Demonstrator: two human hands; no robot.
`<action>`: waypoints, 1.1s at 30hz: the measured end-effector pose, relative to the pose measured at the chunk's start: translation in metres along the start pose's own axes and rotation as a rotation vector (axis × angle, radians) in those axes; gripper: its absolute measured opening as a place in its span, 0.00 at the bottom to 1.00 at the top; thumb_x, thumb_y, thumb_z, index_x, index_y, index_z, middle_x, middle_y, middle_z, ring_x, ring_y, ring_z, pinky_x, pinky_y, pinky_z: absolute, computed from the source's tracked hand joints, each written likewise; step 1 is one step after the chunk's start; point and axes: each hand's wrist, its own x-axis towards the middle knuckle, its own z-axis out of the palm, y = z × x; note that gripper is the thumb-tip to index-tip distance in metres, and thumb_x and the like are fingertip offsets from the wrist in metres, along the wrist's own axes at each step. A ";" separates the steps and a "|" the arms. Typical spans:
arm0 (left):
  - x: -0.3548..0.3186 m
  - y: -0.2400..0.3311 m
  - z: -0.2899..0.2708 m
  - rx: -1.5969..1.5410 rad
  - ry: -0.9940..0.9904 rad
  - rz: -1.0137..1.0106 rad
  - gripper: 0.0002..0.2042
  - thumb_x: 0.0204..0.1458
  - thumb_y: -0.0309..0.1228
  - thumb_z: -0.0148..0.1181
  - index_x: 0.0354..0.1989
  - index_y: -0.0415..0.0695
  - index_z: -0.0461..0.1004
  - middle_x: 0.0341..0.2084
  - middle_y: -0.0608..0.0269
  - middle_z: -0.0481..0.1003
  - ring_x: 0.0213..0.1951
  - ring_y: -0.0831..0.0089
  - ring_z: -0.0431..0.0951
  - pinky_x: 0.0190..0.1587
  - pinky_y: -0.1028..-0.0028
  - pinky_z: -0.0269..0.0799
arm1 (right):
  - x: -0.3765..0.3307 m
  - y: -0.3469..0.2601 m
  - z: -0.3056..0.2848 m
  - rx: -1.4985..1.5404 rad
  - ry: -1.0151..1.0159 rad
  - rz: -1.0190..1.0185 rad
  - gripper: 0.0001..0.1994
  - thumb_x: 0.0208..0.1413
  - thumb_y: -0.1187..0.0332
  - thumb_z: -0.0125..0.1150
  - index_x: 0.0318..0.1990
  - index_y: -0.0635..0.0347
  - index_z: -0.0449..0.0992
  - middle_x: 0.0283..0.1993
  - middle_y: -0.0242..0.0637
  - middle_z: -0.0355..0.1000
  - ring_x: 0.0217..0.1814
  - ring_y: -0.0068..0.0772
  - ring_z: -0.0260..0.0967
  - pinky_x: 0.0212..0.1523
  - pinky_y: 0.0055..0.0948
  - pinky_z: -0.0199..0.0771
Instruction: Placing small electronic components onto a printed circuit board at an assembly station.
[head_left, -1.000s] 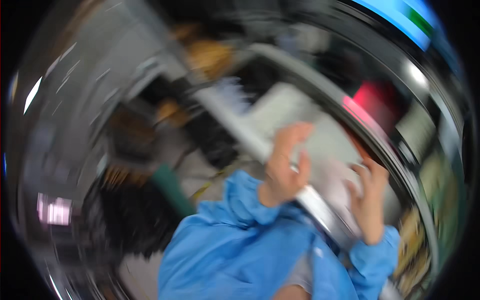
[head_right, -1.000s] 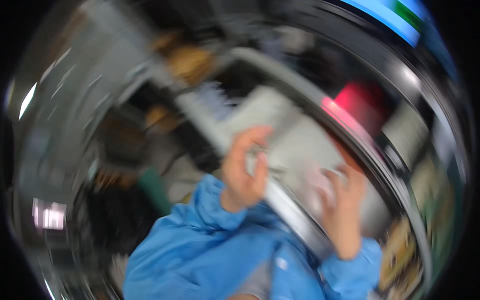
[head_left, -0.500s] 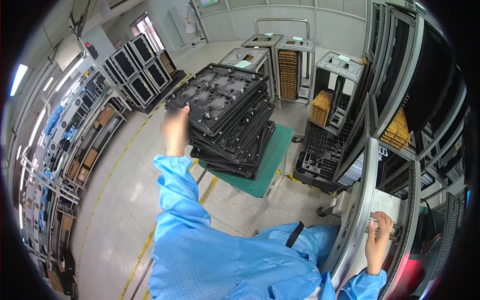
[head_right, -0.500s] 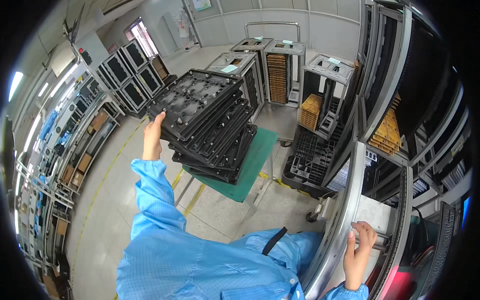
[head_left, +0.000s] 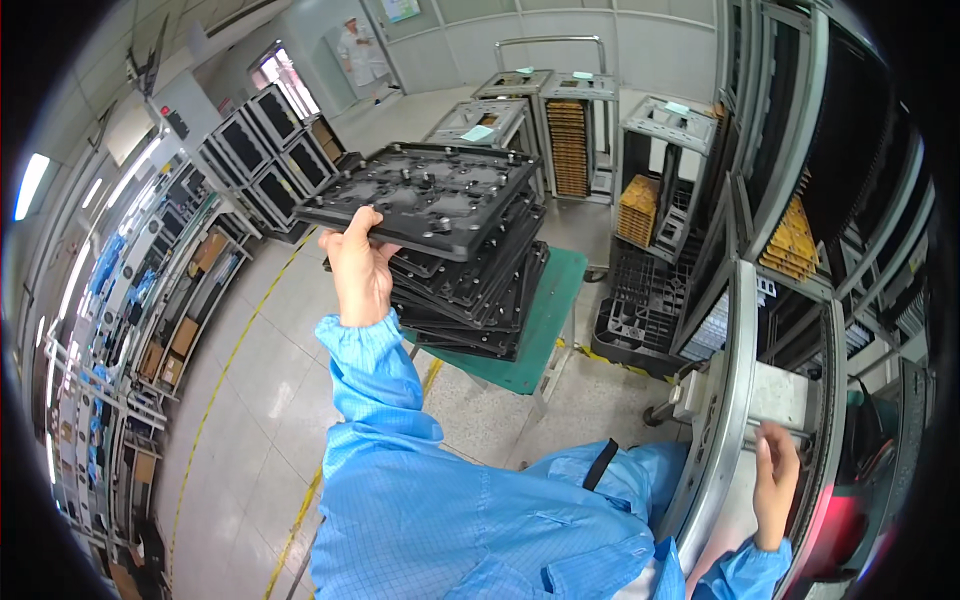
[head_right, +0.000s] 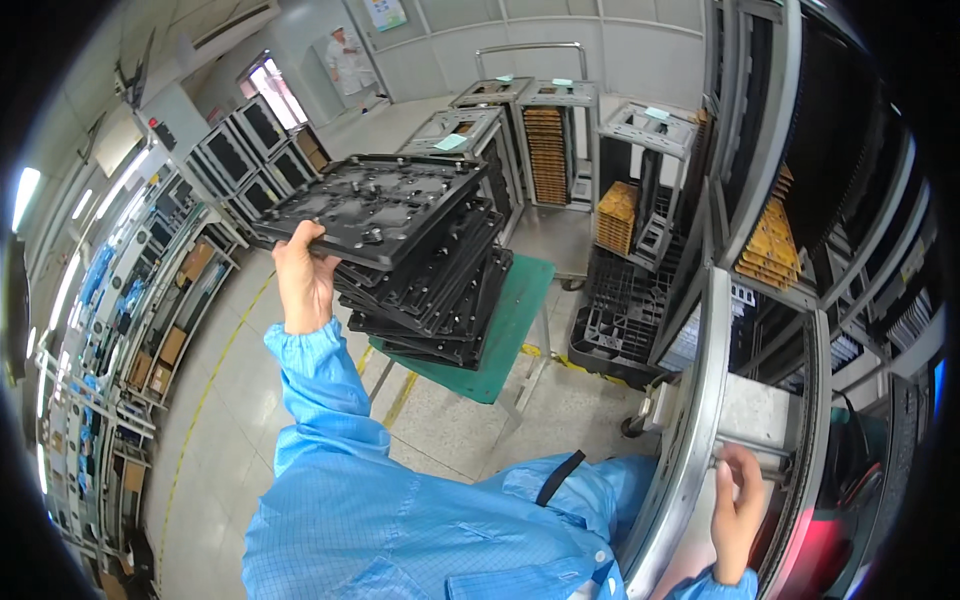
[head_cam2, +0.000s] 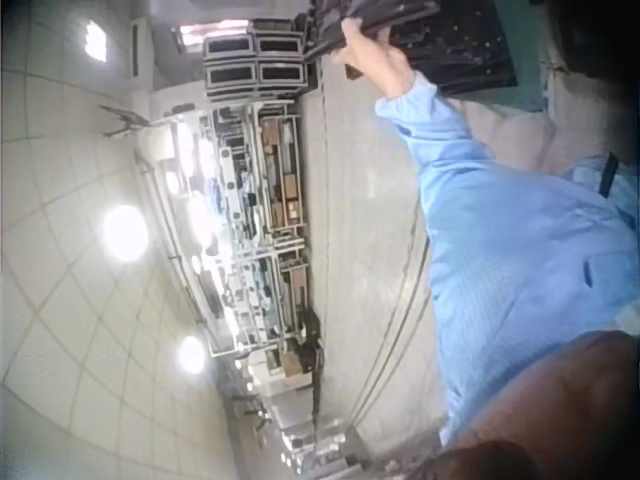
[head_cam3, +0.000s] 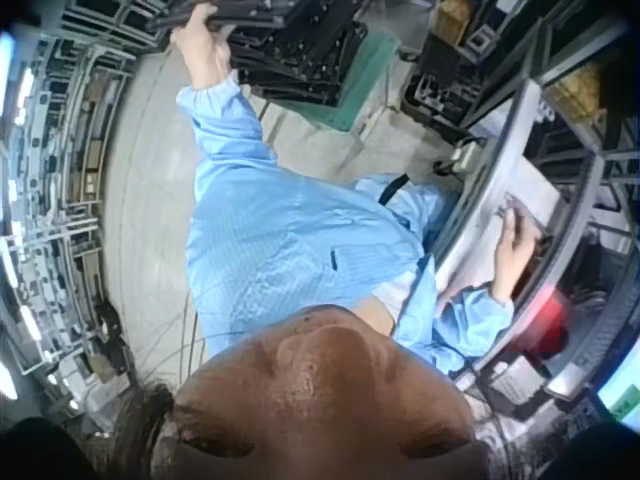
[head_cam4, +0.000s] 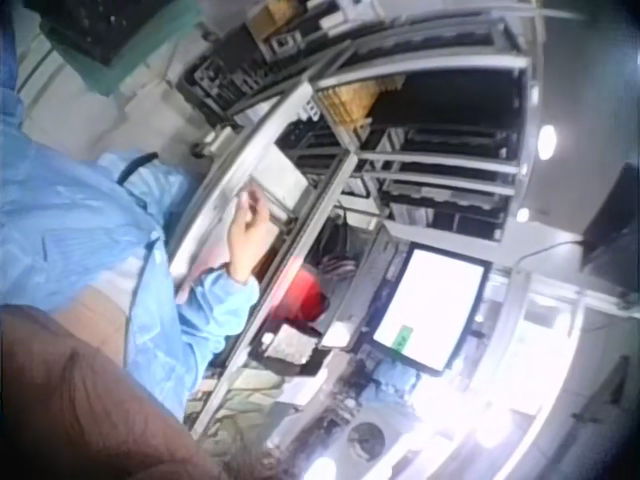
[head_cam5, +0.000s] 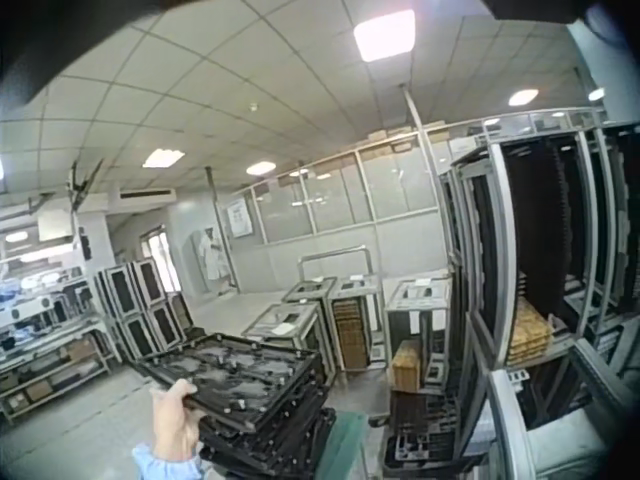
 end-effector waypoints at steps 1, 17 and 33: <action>-0.019 0.003 0.016 -0.016 -0.035 0.024 0.21 0.48 0.20 0.59 0.50 0.39 0.59 0.37 0.56 0.73 0.31 0.67 0.79 0.31 0.66 0.82 | 0.000 -0.019 0.012 0.116 -0.035 0.022 0.15 0.68 0.71 0.51 0.59 0.66 0.69 0.50 0.36 0.74 0.52 0.29 0.71 0.55 0.27 0.70; -0.229 -0.174 0.166 -0.665 -1.204 -1.273 0.35 0.64 0.55 0.44 0.67 0.35 0.60 0.62 0.46 0.68 0.60 0.56 0.71 0.65 0.56 0.63 | -0.073 -0.062 0.018 1.039 0.600 0.123 0.40 0.55 0.80 0.60 0.74 0.62 0.46 0.66 0.51 0.65 0.66 0.40 0.67 0.66 0.37 0.67; -0.396 -0.275 0.224 0.346 -2.118 -1.205 0.22 0.65 0.41 0.49 0.54 0.32 0.73 0.49 0.53 0.76 0.51 0.68 0.73 0.56 0.74 0.65 | -0.225 0.054 0.027 1.064 1.102 0.284 0.37 0.54 0.89 0.50 0.72 0.61 0.49 0.63 0.50 0.68 0.64 0.40 0.68 0.65 0.36 0.68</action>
